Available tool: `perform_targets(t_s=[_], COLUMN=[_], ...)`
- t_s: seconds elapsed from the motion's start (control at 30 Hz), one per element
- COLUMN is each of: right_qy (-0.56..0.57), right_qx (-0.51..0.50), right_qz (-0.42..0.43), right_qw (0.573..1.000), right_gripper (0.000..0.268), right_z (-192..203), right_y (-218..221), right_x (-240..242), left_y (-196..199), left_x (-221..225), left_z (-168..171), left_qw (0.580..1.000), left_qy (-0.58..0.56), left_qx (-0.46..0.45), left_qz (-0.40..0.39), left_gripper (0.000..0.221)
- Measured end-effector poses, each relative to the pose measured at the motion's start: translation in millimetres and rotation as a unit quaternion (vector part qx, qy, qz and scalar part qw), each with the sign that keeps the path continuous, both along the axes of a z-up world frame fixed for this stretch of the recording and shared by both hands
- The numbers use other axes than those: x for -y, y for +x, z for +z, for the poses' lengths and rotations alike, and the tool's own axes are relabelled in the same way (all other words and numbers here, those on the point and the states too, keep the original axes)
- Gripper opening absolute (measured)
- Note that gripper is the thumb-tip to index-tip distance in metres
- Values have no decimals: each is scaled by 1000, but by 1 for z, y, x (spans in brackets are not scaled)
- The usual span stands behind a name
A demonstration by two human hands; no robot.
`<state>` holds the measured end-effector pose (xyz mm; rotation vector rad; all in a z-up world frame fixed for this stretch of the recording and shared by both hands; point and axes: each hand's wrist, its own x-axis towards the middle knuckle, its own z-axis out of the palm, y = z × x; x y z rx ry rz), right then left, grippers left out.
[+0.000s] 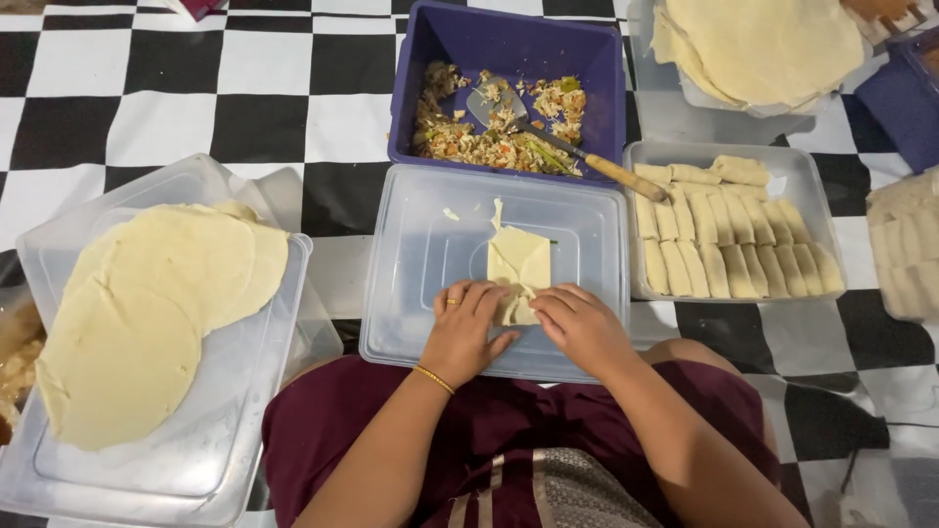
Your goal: Rolling lumpia spring rolls by placing filling on a wrapper and folding it into a cylinder.
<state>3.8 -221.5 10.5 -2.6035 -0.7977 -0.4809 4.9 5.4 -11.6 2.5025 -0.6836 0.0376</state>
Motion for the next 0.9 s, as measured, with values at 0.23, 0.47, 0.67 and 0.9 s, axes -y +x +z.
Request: perform_targets(t_s=[0.23, 0.47, 0.67, 0.9], right_qy=[28, -32, -20, 90], right_qx=[-125, -81, -77, -133], right_qz=[-95, -243, -261, -149], right_qw=[987, 966, 962, 976], right_gripper=[39, 23, 20, 21], right_z=[-12, -33, -49, -19], right_y=[24, 62, 64, 45], right_x=[10, 5, 13, 18], left_y=[0, -5, -3, -2], left_x=[11, 24, 23, 19], left_z=[5, 26, 26, 18], left_qw=[999, 995, 996, 999], left_qy=[30, 59, 45, 23], left_qx=[34, 50, 43, 11], left_qz=[3, -58, -67, -28], left_gripper=[57, 61, 55, 65])
